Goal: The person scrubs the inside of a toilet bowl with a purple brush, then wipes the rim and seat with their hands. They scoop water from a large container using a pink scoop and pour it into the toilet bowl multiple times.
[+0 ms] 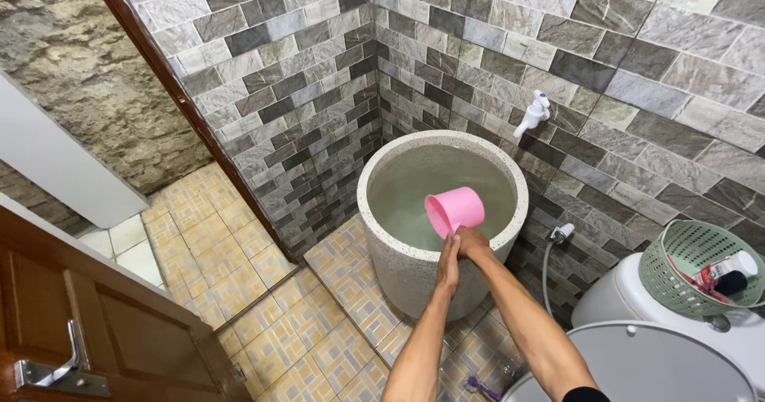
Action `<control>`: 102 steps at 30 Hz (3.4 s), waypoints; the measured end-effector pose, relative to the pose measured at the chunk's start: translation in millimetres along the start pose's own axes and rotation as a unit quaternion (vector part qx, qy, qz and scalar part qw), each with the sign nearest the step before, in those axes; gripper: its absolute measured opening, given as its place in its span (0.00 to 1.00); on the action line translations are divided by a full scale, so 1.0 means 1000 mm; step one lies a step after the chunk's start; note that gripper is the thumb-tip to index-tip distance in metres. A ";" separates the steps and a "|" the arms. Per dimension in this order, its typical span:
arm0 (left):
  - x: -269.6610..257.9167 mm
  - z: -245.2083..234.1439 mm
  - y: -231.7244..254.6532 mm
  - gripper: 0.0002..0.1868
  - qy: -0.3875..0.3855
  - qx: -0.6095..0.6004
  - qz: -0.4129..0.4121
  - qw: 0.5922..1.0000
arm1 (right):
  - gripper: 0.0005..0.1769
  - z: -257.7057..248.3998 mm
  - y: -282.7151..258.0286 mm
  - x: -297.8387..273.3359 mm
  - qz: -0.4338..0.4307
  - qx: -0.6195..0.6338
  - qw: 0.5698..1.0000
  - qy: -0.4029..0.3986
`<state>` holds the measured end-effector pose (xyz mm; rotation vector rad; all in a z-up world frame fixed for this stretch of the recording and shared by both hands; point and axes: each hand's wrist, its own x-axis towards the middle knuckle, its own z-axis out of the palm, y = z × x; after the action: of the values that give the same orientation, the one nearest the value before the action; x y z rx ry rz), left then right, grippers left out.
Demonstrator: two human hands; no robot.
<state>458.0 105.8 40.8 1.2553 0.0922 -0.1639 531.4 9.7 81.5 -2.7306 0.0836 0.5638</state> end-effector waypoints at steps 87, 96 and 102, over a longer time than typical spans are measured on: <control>-0.338 -0.018 -0.404 0.37 -0.376 0.765 0.137 0.505 | 0.30 0.353 0.228 -0.525 0.295 0.305 0.897 0.125; -0.341 -0.017 -0.385 0.37 -0.449 0.717 0.118 0.520 | 0.30 0.345 0.217 -0.527 0.318 0.270 0.906 0.074; -0.330 -0.011 -0.388 0.40 -0.440 0.704 0.108 0.548 | 0.28 0.341 0.225 -0.511 0.294 0.250 0.918 0.095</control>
<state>66.1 23.5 -274.0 2.6062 -1.3586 -0.7368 -94.2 -88.2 -83.7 -2.2152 0.9800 0.3505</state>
